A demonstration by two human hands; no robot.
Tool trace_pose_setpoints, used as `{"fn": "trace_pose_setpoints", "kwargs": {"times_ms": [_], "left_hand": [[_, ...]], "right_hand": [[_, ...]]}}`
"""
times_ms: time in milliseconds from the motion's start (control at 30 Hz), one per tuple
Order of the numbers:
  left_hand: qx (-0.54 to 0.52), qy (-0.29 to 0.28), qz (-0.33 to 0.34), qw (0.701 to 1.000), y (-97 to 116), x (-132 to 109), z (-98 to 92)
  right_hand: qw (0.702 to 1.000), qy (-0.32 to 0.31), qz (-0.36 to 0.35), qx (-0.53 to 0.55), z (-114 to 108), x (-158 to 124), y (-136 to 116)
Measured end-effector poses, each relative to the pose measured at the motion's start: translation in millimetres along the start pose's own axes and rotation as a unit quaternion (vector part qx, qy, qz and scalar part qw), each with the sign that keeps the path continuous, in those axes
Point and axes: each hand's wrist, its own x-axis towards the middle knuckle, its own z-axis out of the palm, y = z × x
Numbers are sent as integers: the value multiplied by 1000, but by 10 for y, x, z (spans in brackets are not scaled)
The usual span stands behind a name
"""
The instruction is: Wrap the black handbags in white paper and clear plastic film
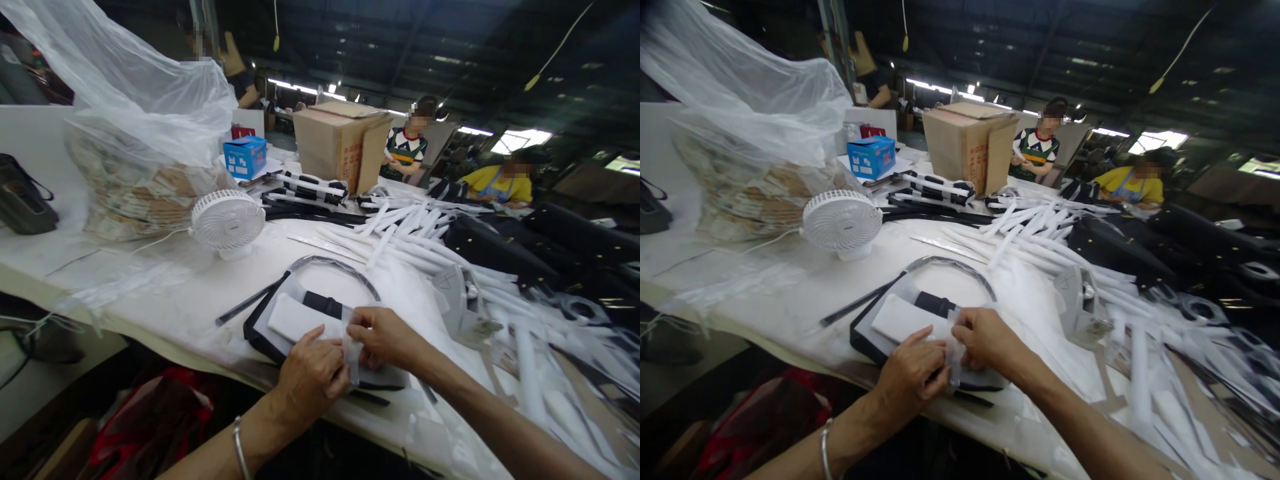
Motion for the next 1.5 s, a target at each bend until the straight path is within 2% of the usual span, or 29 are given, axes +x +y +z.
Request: {"fn": "trace_pose_setpoints", "kwargs": {"times_ms": [133, 233, 367, 467, 533, 767, 1067, 1300, 1433, 1500], "left_hand": [[0, 16, -2, 1000, -1, -15, 24], [-3, 25, 8, 1000, -2, -16, 26], [-3, 39, 19, 999, -1, 2, 16], [8, 39, 21, 999, 0, 13, 10], [12, 37, 22, 999, 4, 17, 8], [22, 29, 15, 999, 10, 21, 14], [62, -50, 7, 997, 8, 31, -33], [79, -50, 62, 994, -63, -22, 24], [77, -55, 52, 994, -75, -30, 32], [84, -62, 45, 994, -77, -33, 32]], "right_hand": [[998, -37, -20, 43, -155, 11, -7], [994, -68, -43, 77, -251, -38, 84], [999, -6, -44, 5, -269, -28, 212], [987, 55, -117, -100, -249, 66, 198], [977, 73, -143, -139, -247, 140, 154], [979, 68, -88, -170, -189, 295, 174], [979, 99, -85, -157, -70, 322, 279], [977, 128, -61, -158, -42, 357, 284], [969, 168, -58, -170, -46, 408, 262], [970, 168, -65, -162, -55, 419, 230]]}}
